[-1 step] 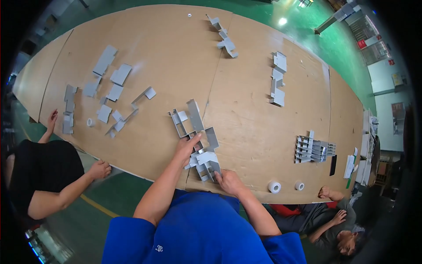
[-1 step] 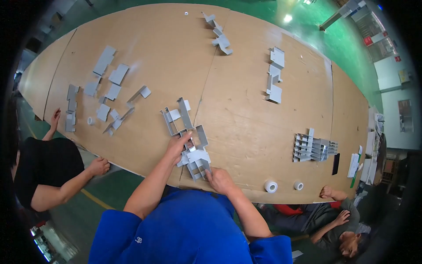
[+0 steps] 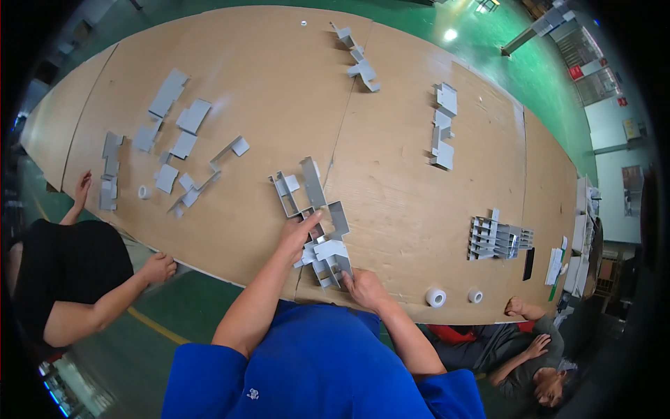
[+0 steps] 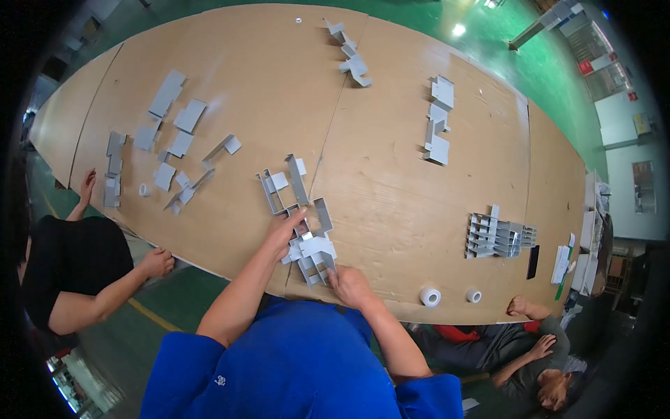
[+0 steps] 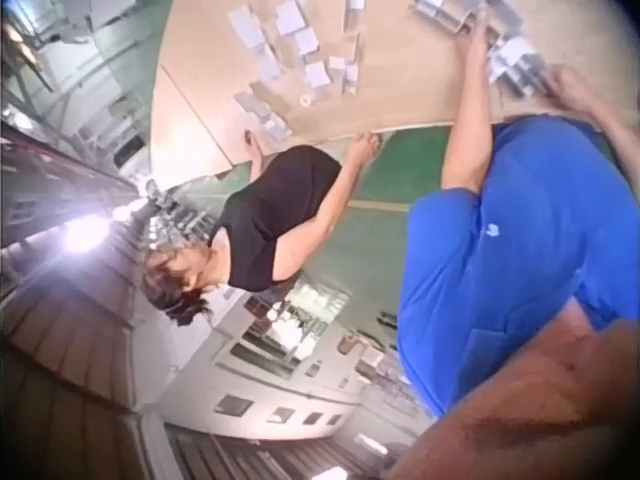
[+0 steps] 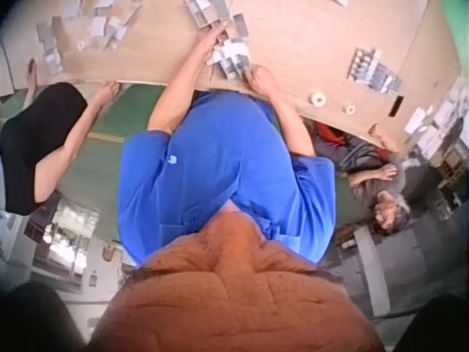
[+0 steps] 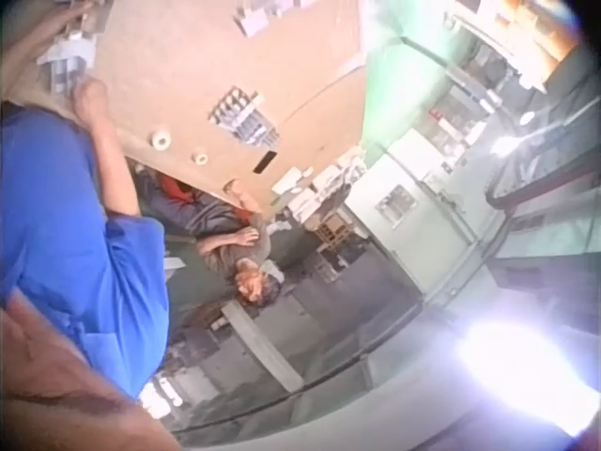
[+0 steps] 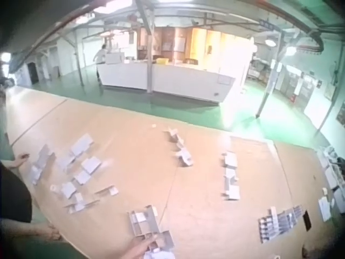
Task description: The person assembles and arranges L-shaped and U-shaped metal components on a workbench by hand.
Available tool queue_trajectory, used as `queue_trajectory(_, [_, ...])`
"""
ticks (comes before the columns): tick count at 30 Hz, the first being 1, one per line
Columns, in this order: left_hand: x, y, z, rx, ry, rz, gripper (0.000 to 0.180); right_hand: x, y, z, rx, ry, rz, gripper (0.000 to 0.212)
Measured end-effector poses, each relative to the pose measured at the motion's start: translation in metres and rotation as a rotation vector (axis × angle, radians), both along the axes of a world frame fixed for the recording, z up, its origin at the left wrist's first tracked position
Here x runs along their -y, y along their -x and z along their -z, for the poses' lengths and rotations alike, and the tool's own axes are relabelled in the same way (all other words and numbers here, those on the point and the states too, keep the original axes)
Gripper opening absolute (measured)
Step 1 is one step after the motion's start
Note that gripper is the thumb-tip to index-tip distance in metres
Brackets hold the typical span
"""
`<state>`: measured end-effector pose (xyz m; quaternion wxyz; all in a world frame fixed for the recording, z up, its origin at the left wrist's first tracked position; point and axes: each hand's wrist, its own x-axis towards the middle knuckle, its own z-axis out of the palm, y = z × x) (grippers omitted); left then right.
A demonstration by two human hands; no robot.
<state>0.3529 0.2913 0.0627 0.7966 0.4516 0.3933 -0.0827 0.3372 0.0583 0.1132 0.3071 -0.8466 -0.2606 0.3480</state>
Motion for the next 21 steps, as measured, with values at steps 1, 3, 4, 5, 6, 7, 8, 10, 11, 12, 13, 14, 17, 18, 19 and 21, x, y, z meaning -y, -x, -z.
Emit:
queue_trajectory(1, [0.001,-0.002,0.001,-0.012,-0.004,0.033,0.036,0.001,0.001,0.005,0.025,0.017,0.022,0.035])
queue_trajectory(3, [0.003,-0.002,0.001,-0.006,-0.007,0.029,0.036,0.001,0.000,0.012,0.031,0.049,0.000,0.035])
queue_trajectory(4, [0.004,-0.003,0.001,0.001,-0.014,0.030,0.037,0.000,0.000,0.013,0.038,0.077,-0.015,0.035])
queue_trajectory(5, [0.004,-0.003,0.001,0.007,-0.022,0.033,0.037,-0.001,0.001,0.015,0.035,0.080,-0.018,0.035])
queue_trajectory(6, [0.003,-0.002,0.001,0.004,-0.020,0.029,0.037,-0.004,0.000,0.014,0.053,0.074,-0.039,0.034])
queue_trajectory(7, [0.003,-0.002,0.002,-0.004,-0.009,0.025,0.037,-0.007,0.000,0.012,0.071,0.068,-0.061,0.034])
queue_trajectory(8, [0.002,-0.001,0.003,-0.012,0.001,0.021,0.036,-0.009,0.001,0.014,0.068,0.068,-0.064,0.034])
queue_trajectory(10, [0.007,0.000,-0.001,0.015,-0.001,0.004,0.038,-0.011,0.000,0.022,0.074,0.114,-0.101,0.034])
queue_trajectory(11, [0.009,-0.001,-0.003,0.042,-0.005,-0.015,0.039,-0.010,0.000,0.025,0.074,0.116,-0.098,0.034])
queue_trajectory(12, [0.008,0.000,-0.002,0.040,-0.006,-0.017,0.039,-0.011,0.001,0.026,0.091,0.105,-0.112,0.034])
queue_trajectory(13, [0.007,0.001,-0.001,0.039,-0.005,-0.030,0.040,-0.012,0.002,0.027,0.108,0.095,-0.126,0.034])
queue_trajectory(14, [0.006,0.002,0.000,0.038,-0.004,-0.042,0.042,-0.013,0.003,0.028,0.108,0.095,-0.127,0.034])
queue_trajectory(17, [0.009,-0.006,-0.011,-0.021,0.053,-0.071,0.046,-0.014,0.002,0.029,0.148,0.132,-0.142,0.034])
queue_trajectory(18, [0.008,-0.006,-0.009,-0.020,0.052,-0.075,0.046,-0.016,0.004,0.026,0.161,0.137,-0.151,0.035])
queue_trajectory(19, [0.006,-0.007,-0.006,-0.061,0.074,-0.121,0.048,-0.019,0.005,0.024,0.173,0.141,-0.161,0.036])
queue_trajectory(21, [0.004,-0.007,-0.005,-0.102,0.097,-0.169,0.049,-0.024,0.005,0.022,0.188,0.153,-0.183,0.035])
